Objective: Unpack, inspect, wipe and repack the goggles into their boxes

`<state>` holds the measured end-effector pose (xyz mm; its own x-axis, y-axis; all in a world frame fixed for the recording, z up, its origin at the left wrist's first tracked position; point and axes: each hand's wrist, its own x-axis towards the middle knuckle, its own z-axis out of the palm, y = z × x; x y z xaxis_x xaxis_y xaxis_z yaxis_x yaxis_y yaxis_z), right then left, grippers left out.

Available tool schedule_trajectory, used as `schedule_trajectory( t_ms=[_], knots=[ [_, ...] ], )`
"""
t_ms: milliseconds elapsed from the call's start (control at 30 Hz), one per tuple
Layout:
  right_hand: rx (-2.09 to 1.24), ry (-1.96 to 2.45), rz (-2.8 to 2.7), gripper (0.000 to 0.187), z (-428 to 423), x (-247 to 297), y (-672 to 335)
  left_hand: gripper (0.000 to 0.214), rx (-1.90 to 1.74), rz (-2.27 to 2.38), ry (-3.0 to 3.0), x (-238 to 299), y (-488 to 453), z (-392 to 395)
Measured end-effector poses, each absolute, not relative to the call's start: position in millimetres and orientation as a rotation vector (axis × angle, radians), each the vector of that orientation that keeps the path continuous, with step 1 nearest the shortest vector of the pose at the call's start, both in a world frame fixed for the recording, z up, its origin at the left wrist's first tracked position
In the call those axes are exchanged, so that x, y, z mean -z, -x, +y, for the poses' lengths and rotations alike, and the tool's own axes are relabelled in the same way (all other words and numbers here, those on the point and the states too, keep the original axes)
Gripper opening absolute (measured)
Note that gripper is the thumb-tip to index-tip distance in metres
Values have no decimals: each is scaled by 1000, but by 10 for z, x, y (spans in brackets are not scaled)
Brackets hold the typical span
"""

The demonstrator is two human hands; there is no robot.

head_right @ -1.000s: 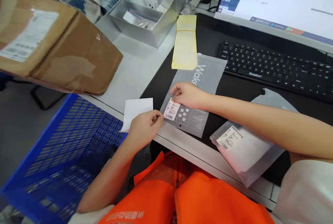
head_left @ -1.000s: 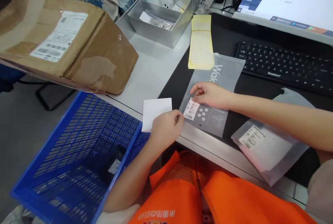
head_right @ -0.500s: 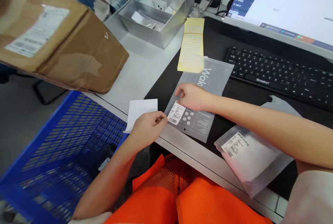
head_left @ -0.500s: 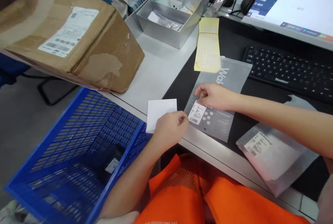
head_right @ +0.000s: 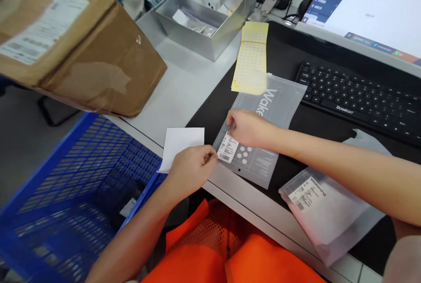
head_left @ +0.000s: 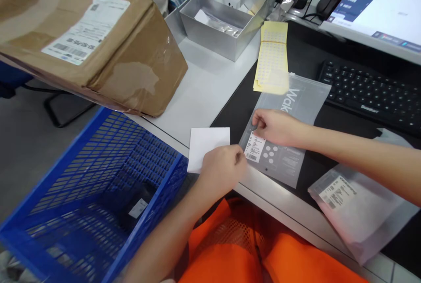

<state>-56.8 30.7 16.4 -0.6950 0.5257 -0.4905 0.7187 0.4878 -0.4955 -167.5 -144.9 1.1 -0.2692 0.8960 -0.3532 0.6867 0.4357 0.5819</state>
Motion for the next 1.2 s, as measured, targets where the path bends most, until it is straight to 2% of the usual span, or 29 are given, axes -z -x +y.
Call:
schedule_trajectory(
  t_ms=[467, 767, 867, 1033, 1100, 1200],
  knots=[
    [891, -1039, 2478, 15, 283, -139, 598, 22, -379, 2078, -1354, -31, 1650, -1445],
    [556, -923, 2479, 15, 346, -228, 742, 22, -366, 2117, -1362, -9, 1637, -1448],
    [492, -929, 2487, 27, 407, -226, 660, 22, -371, 2121, -1381, -4, 1637, -1451],
    [686, -812, 2912, 35, 332, 10, 187, 24, -384, 2114, -1423, -2, 1649, -1457],
    [637, -535, 3089, 51, 243, 115, -9, 24, -370, 2121, -1432, 1, 1651, -1453],
    [535, -180, 3071, 82, 123, 212, -169, 25, -345, 2129, -1444, 7, 1651, -1444]
  ],
)
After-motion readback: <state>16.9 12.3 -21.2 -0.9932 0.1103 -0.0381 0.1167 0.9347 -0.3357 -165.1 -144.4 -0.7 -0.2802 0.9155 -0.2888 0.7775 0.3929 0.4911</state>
